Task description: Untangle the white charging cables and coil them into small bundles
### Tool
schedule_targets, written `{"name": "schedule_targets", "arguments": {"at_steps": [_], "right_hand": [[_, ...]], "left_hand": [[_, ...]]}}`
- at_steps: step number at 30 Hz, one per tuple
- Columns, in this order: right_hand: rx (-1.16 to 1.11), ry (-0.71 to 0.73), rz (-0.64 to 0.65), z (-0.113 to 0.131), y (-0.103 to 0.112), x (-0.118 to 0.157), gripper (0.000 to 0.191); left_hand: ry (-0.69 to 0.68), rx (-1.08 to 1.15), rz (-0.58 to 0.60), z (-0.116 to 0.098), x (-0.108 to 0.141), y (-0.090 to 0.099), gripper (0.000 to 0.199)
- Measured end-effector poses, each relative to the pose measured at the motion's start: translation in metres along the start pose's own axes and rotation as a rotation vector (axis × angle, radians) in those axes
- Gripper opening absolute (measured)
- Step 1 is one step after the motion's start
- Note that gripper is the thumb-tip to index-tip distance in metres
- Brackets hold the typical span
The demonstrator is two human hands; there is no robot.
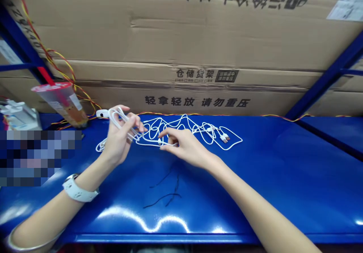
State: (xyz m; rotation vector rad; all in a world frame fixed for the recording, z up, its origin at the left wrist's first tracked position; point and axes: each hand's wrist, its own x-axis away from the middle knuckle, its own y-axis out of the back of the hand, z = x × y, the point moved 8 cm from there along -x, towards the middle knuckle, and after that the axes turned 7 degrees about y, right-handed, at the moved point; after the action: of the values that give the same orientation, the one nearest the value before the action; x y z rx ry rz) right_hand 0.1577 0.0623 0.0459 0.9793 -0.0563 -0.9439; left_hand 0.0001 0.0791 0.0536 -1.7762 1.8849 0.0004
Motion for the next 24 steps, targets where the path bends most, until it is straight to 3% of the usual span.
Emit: {"name": "schedule_targets", "arguments": {"at_steps": [6,9,11,18,21,24], "right_hand": [[0.085,-0.003,-0.182,-0.015,0.032,0.001,0.015],[0.074,-0.017,-0.243,-0.019,0.043,0.002,0.018],[0.040,-0.027,-0.262,-0.019,0.046,0.002,0.020],[-0.055,0.025,-0.251,-0.002,0.029,0.001,0.020],[-0.052,0.041,-0.246,0.003,0.021,0.000,0.019],[-0.027,0.030,-0.253,-0.002,0.021,0.000,0.017]], "left_hand": [[-0.224,-0.061,-0.209,-0.027,-0.001,0.023,0.029],[-0.263,-0.167,-0.230,-0.028,-0.002,0.025,0.025],[-0.197,-0.289,-0.163,-0.018,-0.004,0.019,0.018],[0.078,-0.515,0.278,0.029,0.010,-0.022,0.022],[0.166,-0.482,0.350,0.037,0.018,-0.032,0.019],[0.285,-0.247,0.318,0.039,0.018,-0.032,0.023]]}}
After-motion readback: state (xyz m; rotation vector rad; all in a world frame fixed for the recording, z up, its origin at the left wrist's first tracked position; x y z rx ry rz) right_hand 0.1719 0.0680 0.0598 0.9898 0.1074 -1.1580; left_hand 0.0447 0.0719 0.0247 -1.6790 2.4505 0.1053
